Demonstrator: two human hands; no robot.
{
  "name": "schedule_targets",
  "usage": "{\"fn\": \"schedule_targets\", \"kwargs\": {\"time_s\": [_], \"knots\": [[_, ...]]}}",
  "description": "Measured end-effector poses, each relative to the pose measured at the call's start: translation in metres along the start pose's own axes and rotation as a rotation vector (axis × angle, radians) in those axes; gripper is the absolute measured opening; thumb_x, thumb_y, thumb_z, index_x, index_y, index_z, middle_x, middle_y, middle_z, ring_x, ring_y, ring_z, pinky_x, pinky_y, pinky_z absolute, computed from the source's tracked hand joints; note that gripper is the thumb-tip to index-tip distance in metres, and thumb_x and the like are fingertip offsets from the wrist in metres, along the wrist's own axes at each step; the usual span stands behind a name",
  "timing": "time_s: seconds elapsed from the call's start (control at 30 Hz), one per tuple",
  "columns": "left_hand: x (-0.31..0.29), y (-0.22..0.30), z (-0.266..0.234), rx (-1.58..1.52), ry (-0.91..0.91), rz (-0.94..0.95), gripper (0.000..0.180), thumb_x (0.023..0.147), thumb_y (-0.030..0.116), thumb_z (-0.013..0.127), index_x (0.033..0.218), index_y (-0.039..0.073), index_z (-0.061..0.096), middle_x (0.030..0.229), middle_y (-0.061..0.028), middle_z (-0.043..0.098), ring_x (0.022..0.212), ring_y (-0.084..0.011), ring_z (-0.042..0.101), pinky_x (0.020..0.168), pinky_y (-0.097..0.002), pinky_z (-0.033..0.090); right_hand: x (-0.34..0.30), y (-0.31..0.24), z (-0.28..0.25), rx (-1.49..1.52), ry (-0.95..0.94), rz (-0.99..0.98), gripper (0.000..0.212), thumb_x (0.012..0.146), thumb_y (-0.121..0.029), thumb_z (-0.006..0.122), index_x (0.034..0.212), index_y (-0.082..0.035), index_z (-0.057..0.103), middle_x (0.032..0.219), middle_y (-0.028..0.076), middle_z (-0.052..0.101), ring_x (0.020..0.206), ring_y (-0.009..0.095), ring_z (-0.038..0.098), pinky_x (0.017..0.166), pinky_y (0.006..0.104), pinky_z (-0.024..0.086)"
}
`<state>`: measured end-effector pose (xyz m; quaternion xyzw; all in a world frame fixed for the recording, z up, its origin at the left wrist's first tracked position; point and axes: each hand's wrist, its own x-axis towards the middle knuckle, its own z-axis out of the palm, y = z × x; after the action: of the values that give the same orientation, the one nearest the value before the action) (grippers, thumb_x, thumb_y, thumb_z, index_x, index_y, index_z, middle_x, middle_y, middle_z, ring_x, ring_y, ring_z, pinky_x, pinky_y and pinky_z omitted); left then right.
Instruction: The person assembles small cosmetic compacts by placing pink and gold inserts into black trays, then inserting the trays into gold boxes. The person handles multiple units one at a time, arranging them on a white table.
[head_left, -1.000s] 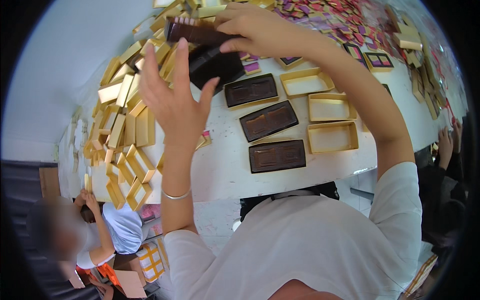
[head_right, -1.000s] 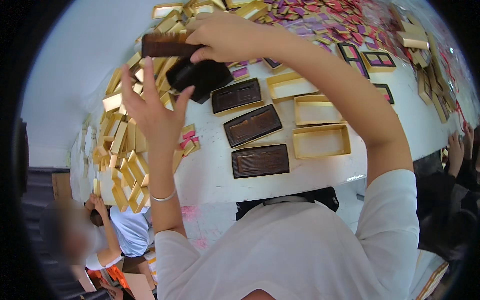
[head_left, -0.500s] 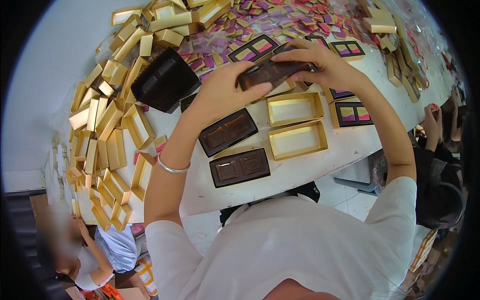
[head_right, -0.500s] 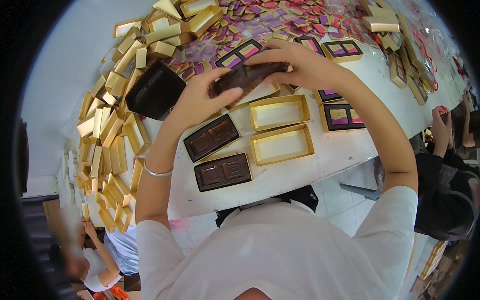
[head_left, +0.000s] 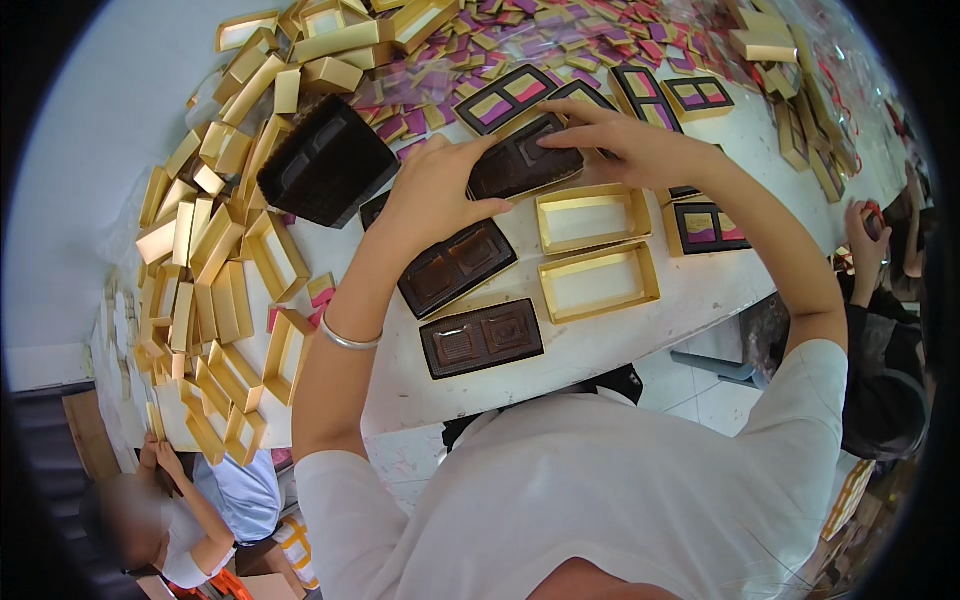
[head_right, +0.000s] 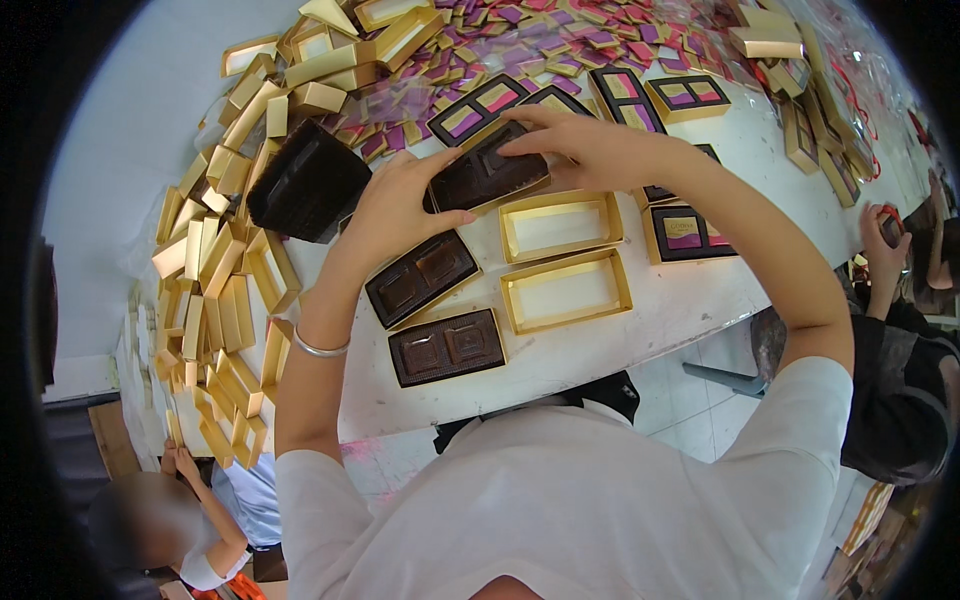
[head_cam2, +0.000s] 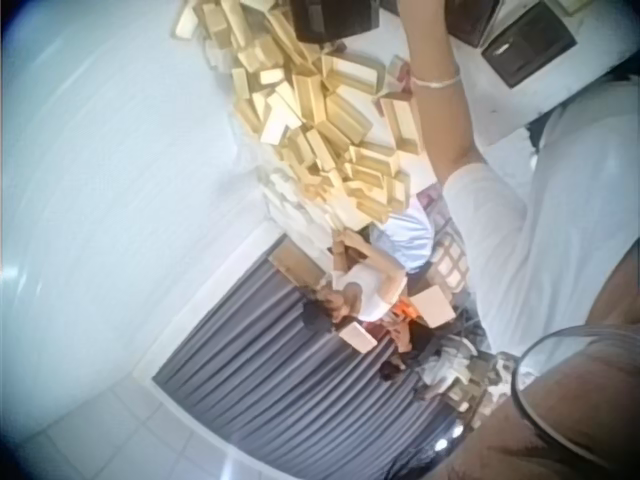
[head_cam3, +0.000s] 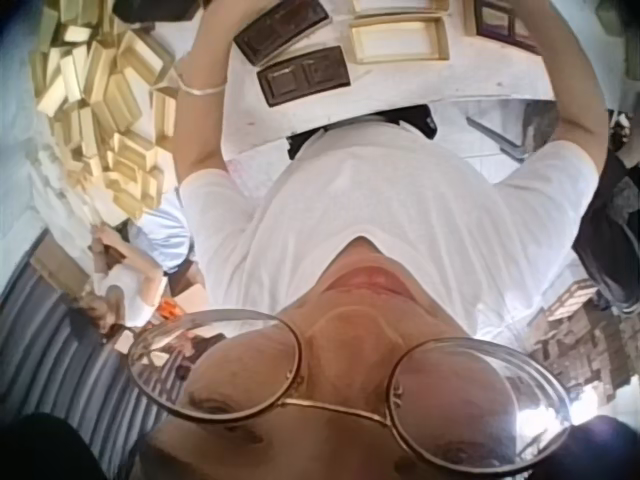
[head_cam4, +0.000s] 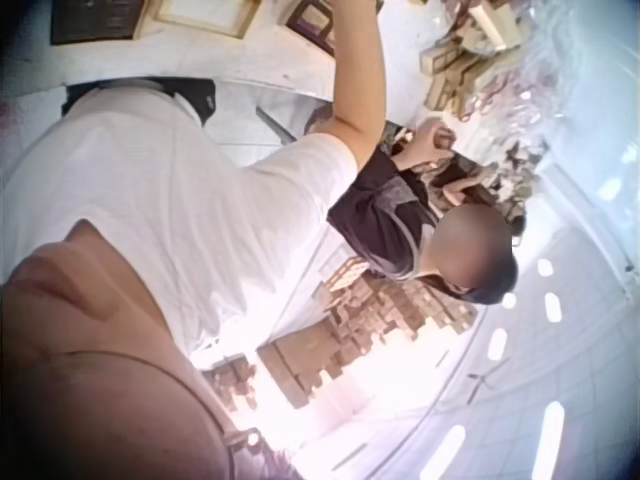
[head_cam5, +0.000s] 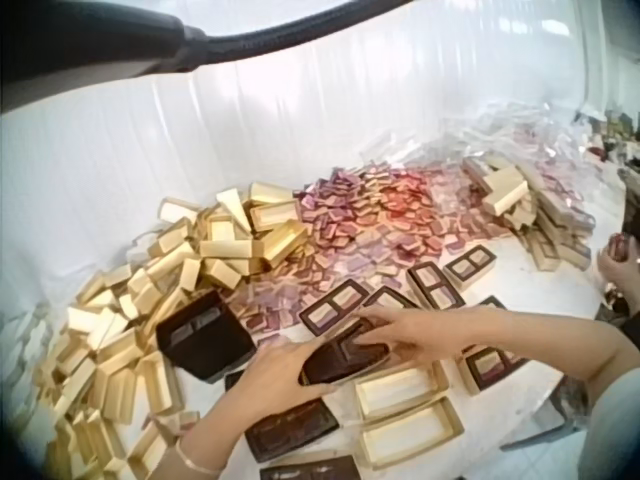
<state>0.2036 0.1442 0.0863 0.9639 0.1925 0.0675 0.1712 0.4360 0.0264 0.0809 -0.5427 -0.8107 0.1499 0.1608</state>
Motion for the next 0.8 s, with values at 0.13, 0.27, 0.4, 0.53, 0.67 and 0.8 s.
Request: {"fn": "schedule_targets", "kwargs": {"time_s": [0.13, 0.27, 0.4, 0.53, 0.67, 0.8], "knots": [[-0.002, -0.005, 0.007, -0.011, 0.028, -0.009, 0.067, 0.067, 0.033, 0.077, 0.125, 0.009, 0.054, 0.099, -0.0126, 0.063, 0.1, -0.0267, 0.052, 0.092, -0.0373, 0.038, 0.002, -0.002, 0.0, -0.58, -0.007, -0.244, 0.038, 0.074, -0.004, 0.059, 0.112, 0.0, 0.059, 0.124, 0.019, 0.048, 0.105, 0.026, 0.056, 0.084, 0.0319, 0.05], [-0.002, -0.01, 0.013, -0.036, 0.063, 0.076, 0.064, 0.069, 0.033, 0.075, 0.125, 0.012, 0.054, 0.102, -0.0106, 0.062, 0.103, -0.0262, 0.052, 0.095, -0.0384, 0.035, 0.008, -0.003, 0.0, -0.869, -0.038, -0.412, 0.031, 0.077, -0.013, 0.058, 0.102, 0.005, 0.06, 0.109, 0.015, 0.054, 0.093, 0.019, 0.058, 0.075, 0.0267, 0.051], [-0.003, -0.018, 0.022, -0.018, 0.134, 0.179, 0.062, 0.072, 0.031, 0.072, 0.128, 0.013, 0.052, 0.101, -0.0103, 0.06, 0.098, -0.0273, 0.052, 0.093, -0.038, 0.035, 0.007, 0.004, 0.007, -0.904, 0.072, -0.496, 0.028, 0.076, -0.014, 0.059, 0.097, 0.004, 0.06, 0.102, 0.013, 0.054, 0.088, 0.018, 0.058, 0.071, 0.0267, 0.05], [-0.002, -0.019, 0.021, -0.031, 0.102, 0.164, 0.061, 0.073, 0.031, 0.072, 0.129, 0.014, 0.052, 0.103, -0.0109, 0.06, 0.101, -0.0277, 0.052, 0.094, -0.0384, 0.035, 0.004, 0.007, 0.014, -0.579, 0.132, -0.395, 0.027, 0.075, -0.012, 0.059, 0.096, 0.005, 0.06, 0.105, 0.011, 0.055, 0.09, 0.021, 0.058, 0.075, 0.0305, 0.05], [-0.001, -0.017, 0.018, -0.05, 0.071, 0.144, 0.058, 0.074, 0.031, 0.071, 0.128, 0.016, 0.053, 0.105, -0.0108, 0.06, 0.101, -0.0272, 0.052, 0.094, -0.0379, 0.036, -0.001, 0.01, 0.03, -0.407, 0.217, -0.305, 0.027, 0.074, -0.01, 0.058, 0.096, 0.005, 0.06, 0.109, 0.01, 0.054, 0.1, 0.025, 0.055, 0.08, 0.0339, 0.049], [-0.003, -0.015, 0.02, -0.02, 0.053, 0.125, 0.051, 0.076, 0.033, 0.069, 0.123, 0.017, 0.057, 0.108, -0.0109, 0.059, 0.101, -0.0278, 0.052, 0.093, -0.0378, 0.036, -0.001, -0.002, 0.022, -0.57, 0.082, -0.313, 0.028, 0.075, -0.014, 0.058, 0.095, 0.006, 0.061, 0.11, 0.013, 0.051, 0.105, 0.025, 0.051, 0.086, 0.0339, 0.046]]}}
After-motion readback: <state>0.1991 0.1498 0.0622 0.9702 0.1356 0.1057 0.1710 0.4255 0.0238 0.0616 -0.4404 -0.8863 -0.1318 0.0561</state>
